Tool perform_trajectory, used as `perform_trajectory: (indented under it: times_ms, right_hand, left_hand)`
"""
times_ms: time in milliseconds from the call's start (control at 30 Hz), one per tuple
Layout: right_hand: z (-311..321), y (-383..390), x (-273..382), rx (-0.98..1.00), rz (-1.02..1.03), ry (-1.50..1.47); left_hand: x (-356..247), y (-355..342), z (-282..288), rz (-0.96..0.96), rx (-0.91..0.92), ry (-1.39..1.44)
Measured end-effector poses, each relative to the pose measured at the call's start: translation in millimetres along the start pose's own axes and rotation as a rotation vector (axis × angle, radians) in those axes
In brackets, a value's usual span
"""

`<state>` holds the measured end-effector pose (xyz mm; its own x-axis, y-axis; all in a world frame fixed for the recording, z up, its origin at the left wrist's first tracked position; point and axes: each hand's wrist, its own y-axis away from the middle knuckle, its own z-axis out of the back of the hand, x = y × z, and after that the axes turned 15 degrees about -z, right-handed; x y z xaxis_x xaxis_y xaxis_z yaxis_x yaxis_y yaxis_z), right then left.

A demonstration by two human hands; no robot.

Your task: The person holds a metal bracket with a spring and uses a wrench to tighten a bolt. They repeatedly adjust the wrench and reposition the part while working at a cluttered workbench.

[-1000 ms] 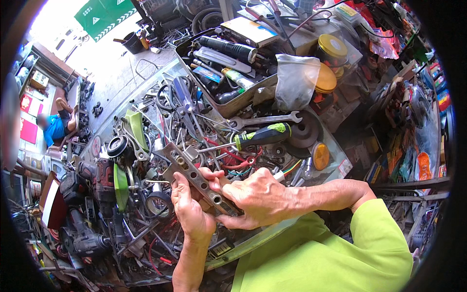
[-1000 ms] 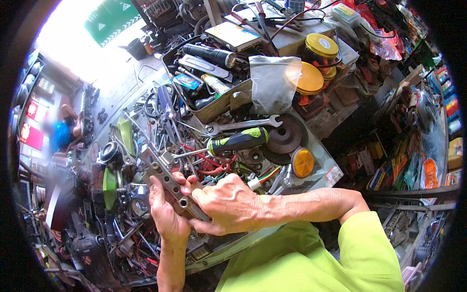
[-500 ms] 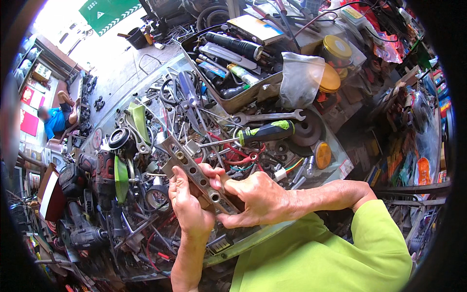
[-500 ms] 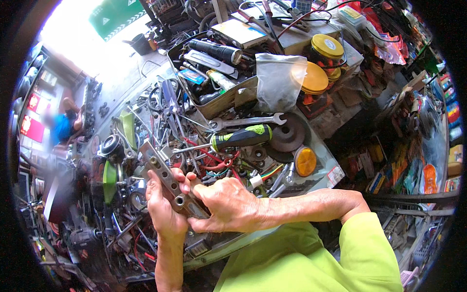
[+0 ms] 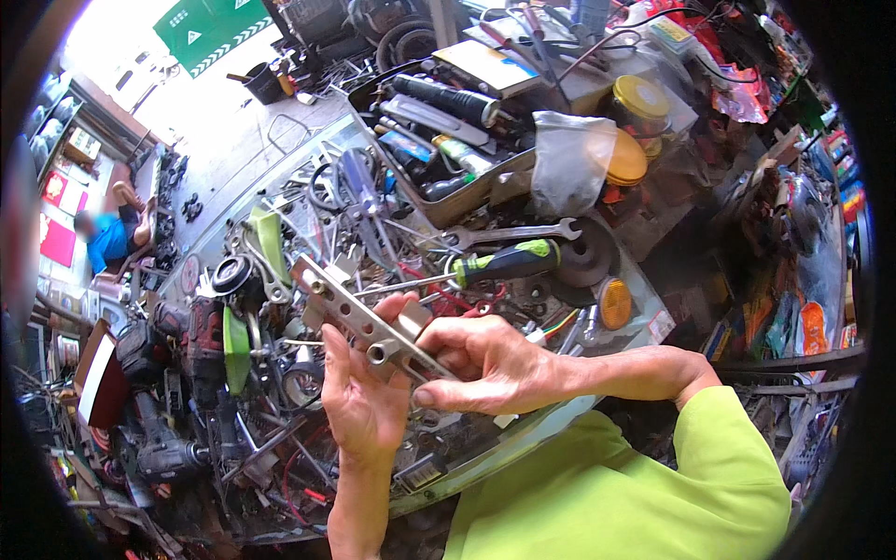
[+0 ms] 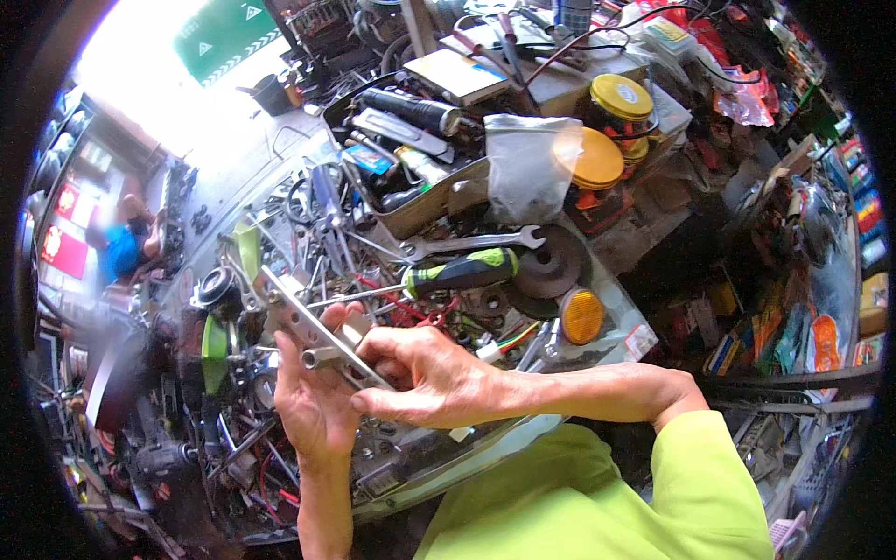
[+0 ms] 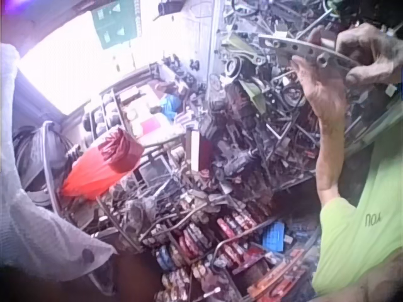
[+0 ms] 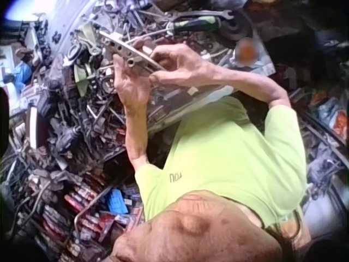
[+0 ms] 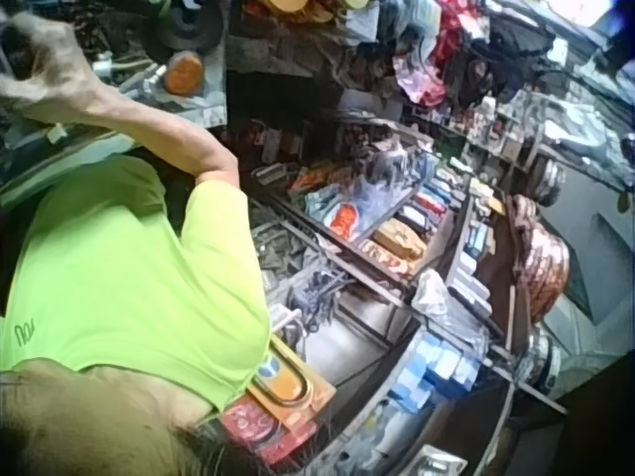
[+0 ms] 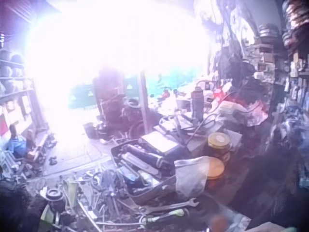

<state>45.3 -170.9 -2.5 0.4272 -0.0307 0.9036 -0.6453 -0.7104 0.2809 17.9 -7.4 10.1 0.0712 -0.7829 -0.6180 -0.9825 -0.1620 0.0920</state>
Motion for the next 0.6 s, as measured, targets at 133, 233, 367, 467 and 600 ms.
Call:
perform_trajectory:
  times_ms: [133,233,367,467,600]
  right_hand:
    - [4,1,5,0.027,0.051,0.273]
    - [7,4,17,-0.223,0.369,0.574]
    - [34,-5,31,-0.907,0.767,0.903]
    - [47,-4,40,-1.146,0.584,1.2]
    - [59,0,38,-0.938,0.284,1.359]
  left_hand:
    - [0,-4,14,-0.143,0.092,-0.101]
    - [-6,-5,14,-0.133,0.076,-0.012]
    - [-13,-11,15,-0.109,0.051,0.045]
    - [-22,-9,12,-0.072,0.067,-0.04]
    - [-22,-7,6,-0.089,-0.004,-0.02]
